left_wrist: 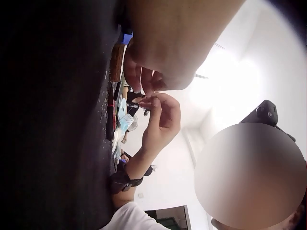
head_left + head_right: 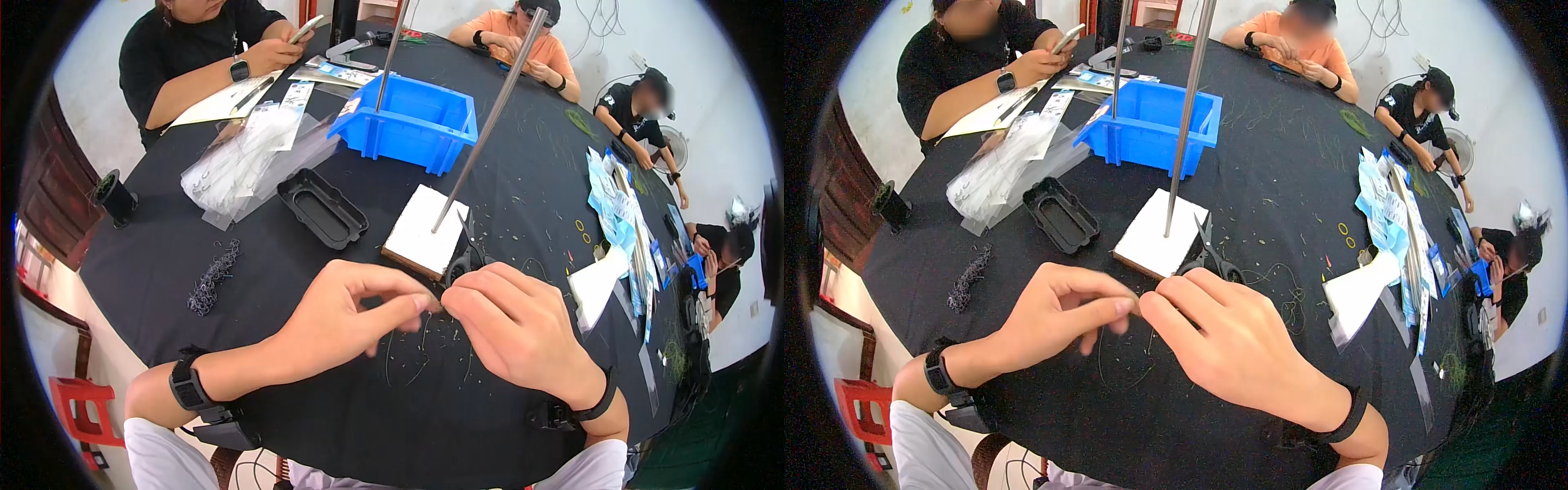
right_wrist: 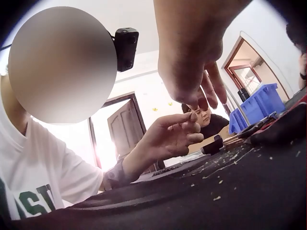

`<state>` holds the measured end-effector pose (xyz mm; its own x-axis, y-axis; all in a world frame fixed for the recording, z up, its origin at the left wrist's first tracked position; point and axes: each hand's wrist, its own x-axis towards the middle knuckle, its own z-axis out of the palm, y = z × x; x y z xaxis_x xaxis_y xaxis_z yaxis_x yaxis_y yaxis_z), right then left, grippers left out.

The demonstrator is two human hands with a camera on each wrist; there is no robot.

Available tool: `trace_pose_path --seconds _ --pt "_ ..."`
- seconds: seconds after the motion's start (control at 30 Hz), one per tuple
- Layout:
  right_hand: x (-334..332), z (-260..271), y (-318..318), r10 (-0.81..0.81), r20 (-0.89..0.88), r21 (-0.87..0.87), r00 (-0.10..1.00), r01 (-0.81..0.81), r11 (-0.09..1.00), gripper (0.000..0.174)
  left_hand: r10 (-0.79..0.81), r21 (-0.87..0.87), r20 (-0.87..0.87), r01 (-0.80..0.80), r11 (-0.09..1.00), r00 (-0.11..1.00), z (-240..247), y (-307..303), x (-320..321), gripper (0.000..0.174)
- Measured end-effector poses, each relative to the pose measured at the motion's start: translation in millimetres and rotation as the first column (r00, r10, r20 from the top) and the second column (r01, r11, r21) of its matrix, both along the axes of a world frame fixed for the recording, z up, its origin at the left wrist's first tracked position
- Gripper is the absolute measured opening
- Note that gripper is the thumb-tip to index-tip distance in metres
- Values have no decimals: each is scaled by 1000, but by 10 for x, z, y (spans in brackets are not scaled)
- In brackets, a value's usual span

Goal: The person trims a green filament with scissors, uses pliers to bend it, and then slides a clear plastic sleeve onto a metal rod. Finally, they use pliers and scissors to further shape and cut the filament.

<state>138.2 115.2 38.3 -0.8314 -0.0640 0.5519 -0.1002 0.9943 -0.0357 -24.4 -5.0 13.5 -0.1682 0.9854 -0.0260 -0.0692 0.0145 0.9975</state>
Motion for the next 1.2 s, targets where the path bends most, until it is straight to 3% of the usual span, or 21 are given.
trace_pose_path --seconds 0.03,0.13,0.17,0.2,0.27,0.3,0.4,0.43,0.47,0.53,0.57,0.63,0.73,0.83,0.93,1.0,1.07,1.2 --pt "1 3 -4 -11 4 -2 1000 11 1000 19 30 -3 10 -30 1000 1000 -20 8 0 18" --pt "8 13 -10 -39 15 -4 999 39 999 19 234 212 -82 -213 954 969 -112 29 -61 18" --pt "7 9 -3 -44 16 -1 999 44 999 19 300 227 -169 -259 939 939 -99 15 -87 17" --pt "5 5 2 -49 16 2 999 49 999 19 356 250 -356 -279 927 864 -35 2 -106 22" --pt "6 17 -2 -51 21 -4 998 51 999 19 569 455 -479 -366 812 668 -41 13 -42 35" --pt "6 24 -5 -53 24 -6 998 53 999 19 540 469 -529 -304 829 655 -9 -14 -49 44" --pt "11 33 -19 -34 22 -22 999 35 999 19 385 462 -766 26 886 515 103 -59 -30 48" --pt "11 41 -28 -28 18 -27 999 29 999 20 251 364 -821 131 922 512 118 -64 -45 52" --pt "10 50 -37 -21 13 -30 1000 21 999 20 249 435 -670 98 895 699 45 -24 16 39" --pt "3 48 -45 -20 2 -28 1000 20 999 21 -167 150 -468 264 953 868 33 1 -52 19" --pt "-1 41 -35 -26 -7 -20 1000 26 999 22 -211 108 -273 247 963 939 39 -5 -49 19" --pt "8 34 -18 -31 0 -3 1000 31 1000 23 -244 20 147 244 970 959 64 -7 -36 28" --pt "22 38 -9 -28 38 16 999 28 1000 23 -54 91 509 9 996 859 70 -4 -35 37" --pt "22 36 -35 -19 55 13 998 19 1000 22 102 46 475 -140 989 874 110 57 4 36" --pt "14 27 -36 5 52 2 999 -5 1000 22 -22 45 98 17 999 995 -10 27 -1 33" --pt "17 24 -25 14 61 -1 998 -14 1000 22 -143 -53 28 145 988 989 1 -6 13 26" --pt "17 20 -35 16 88 -7 996 -15 1000 21 -179 -68 -130 171 983 975 59 -27 11 22" --pt "8 13 -39 13 108 -6 994 -13 1000 19 -193 23 -198 201 979 961 -37 -2 -17 21"
